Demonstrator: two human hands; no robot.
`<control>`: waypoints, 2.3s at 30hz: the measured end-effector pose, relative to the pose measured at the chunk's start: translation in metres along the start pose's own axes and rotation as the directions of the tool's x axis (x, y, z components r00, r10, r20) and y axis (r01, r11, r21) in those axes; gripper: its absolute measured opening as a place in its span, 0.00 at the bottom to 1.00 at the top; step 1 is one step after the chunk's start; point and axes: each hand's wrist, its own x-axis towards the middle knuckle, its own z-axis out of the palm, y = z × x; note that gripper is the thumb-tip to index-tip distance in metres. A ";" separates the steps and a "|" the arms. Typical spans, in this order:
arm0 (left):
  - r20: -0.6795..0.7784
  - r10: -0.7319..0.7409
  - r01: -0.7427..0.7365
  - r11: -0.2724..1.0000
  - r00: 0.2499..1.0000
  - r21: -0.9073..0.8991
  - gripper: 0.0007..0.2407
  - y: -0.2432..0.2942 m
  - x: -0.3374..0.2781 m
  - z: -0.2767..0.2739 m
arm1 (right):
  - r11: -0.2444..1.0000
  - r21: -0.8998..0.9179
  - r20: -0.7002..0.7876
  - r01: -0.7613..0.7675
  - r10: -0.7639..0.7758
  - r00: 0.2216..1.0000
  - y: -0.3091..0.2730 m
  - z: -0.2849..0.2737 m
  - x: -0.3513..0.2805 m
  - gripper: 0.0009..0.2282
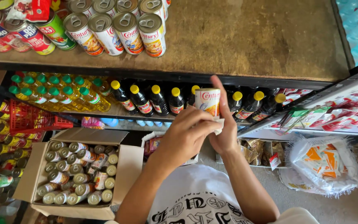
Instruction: Cleaning canned goods with a cloth and organizing them on a grocery shelf.
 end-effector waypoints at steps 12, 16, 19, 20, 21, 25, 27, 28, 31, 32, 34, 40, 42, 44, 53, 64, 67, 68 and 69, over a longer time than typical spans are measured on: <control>0.013 -0.006 0.007 0.998 1.000 -0.056 0.07 0.003 -0.008 -0.003 | 0.986 0.127 0.082 -0.104 0.094 0.992 0.001 -0.010 -0.003 0.27; -0.048 -0.026 0.026 1.000 0.999 -0.005 0.07 -0.019 -0.001 -0.011 | 0.957 0.242 0.115 -0.161 0.136 0.984 0.005 -0.004 -0.013 0.25; -0.054 -0.022 0.023 1.000 0.998 0.021 0.07 -0.014 0.010 -0.017 | 0.940 0.269 0.138 -0.211 0.179 0.974 -0.008 0.004 -0.018 0.25; -0.033 -0.022 0.023 0.999 0.999 0.023 0.07 -0.008 0.012 -0.017 | 0.940 0.262 0.123 -0.218 0.192 0.974 -0.012 0.001 -0.020 0.25; -0.033 -0.018 0.019 1.000 0.999 0.022 0.07 -0.003 0.011 -0.012 | 0.941 0.262 0.123 -0.214 0.188 0.974 -0.009 -0.005 -0.011 0.25; 0.016 0.020 -0.019 0.998 1.000 -0.055 0.06 0.004 0.002 0.007 | 0.987 0.147 0.045 -0.060 0.054 0.998 0.000 -0.025 0.002 0.25; 0.006 0.028 -0.027 0.999 1.000 -0.046 0.06 -0.004 0.009 0.003 | 0.997 0.067 0.052 -0.029 0.025 0.998 -0.005 -0.015 -0.002 0.25; -0.032 0.025 -0.024 1.000 0.999 0.010 0.07 -0.009 0.015 -0.004 | 0.983 0.164 0.089 -0.082 0.068 0.994 -0.012 -0.004 -0.009 0.25; -0.066 0.021 -0.017 0.999 0.998 0.051 0.09 -0.005 0.029 -0.016 | 0.954 0.266 0.140 -0.138 0.104 0.985 -0.024 0.008 -0.015 0.25; -0.061 0.011 -0.009 0.999 0.998 0.036 0.08 0.000 0.032 -0.018 | 0.951 0.274 0.149 -0.145 0.107 0.983 -0.026 0.008 -0.016 0.26; -0.044 0.022 -0.022 1.000 0.999 0.007 0.08 0.008 0.019 0.000 | 0.973 0.215 0.129 -0.086 0.059 0.990 -0.014 -0.013 0.000 0.27; -0.067 0.033 -0.032 0.999 0.997 0.019 0.08 0.004 0.024 0.002 | 0.922 0.368 0.057 -0.123 0.109 0.992 -0.001 -0.014 -0.005 0.28; -0.090 0.031 -0.027 0.998 0.995 0.054 0.09 -0.004 0.030 -0.005 | 0.921 0.374 0.075 -0.105 0.083 0.994 -0.008 -0.007 -0.012 0.28; -0.099 0.044 -0.040 0.998 0.994 0.041 0.08 -0.011 0.032 -0.009 | 0.957 0.253 0.147 -0.140 0.105 0.983 -0.020 -0.004 -0.012 0.29; 0.004 0.088 -0.088 0.996 0.996 0.023 0.07 0.004 0.033 0.011 | 0.987 0.153 0.038 -0.043 0.037 0.999 -0.008 -0.023 0.000 0.26; 0.058 0.055 -0.052 0.997 0.997 -0.055 0.07 0.011 0.017 0.016 | 0.930 0.330 0.132 -0.165 0.127 0.983 -0.030 -0.006 0.003 0.30; -0.016 0.028 -0.028 1.000 0.999 -0.011 0.08 -0.001 0.026 0.004 | 0.891 0.388 0.159 -0.237 0.188 0.969 -0.032 0.003 -0.008 0.29; -0.061 0.019 -0.019 1.000 0.998 0.007 0.09 -0.010 0.032 -0.003 | 0.864 0.415 0.188 -0.286 0.226 0.956 -0.032 0.007 -0.009 0.30; -0.064 0.022 -0.022 1.000 0.998 0.012 0.09 -0.006 0.034 -0.005 | 0.864 0.414 0.194 -0.287 0.224 0.955 -0.032 0.005 -0.009 0.30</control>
